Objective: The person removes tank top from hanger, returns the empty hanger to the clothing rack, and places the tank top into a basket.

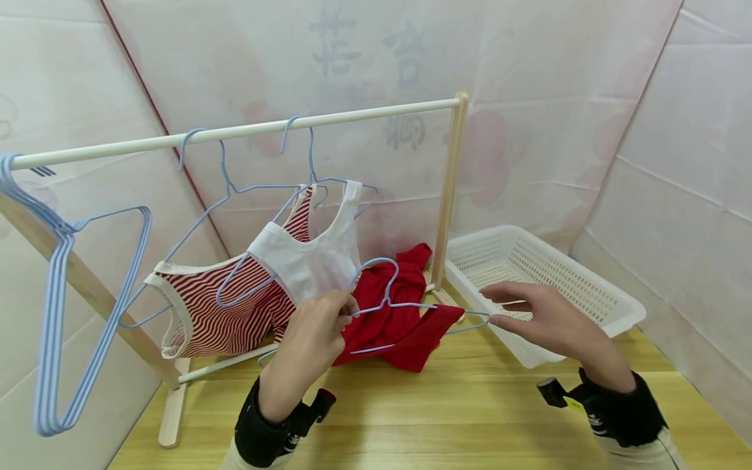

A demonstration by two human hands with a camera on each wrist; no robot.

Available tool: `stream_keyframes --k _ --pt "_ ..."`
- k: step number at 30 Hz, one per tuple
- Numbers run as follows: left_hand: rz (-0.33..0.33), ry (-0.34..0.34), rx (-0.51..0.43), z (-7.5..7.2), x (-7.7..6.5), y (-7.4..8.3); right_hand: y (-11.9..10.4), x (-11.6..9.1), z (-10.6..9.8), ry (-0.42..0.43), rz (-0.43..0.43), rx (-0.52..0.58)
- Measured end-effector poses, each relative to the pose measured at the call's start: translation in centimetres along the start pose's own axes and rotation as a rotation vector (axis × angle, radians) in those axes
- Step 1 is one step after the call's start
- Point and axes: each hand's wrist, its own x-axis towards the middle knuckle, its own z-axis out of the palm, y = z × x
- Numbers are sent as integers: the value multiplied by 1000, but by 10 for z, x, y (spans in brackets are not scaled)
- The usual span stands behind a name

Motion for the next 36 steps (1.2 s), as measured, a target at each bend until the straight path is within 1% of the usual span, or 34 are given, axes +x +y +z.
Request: stream_keyframes --k 6,10,13,18,21,27,36 --pt "-2 0 -7 0 -1 -1 -2 15 16 -53 -30 1" --pt "-4 5 -10 1 -1 -2 -2 20 26 -54 -45 13" --pt "15 16 -8 2 0 -2 -5 24 34 -36 -64 23" --pt "56 30 1 5 0 -3 -9 29 48 24 -112 56" --pt "62 26 -5 6 0 -3 -12 29 55 50 -132 65" --pt "72 24 -15 7 1 -2 -18 29 61 56 -150 85" --pt "66 4 -18 6 0 -2 -18 29 61 33 -153 112"
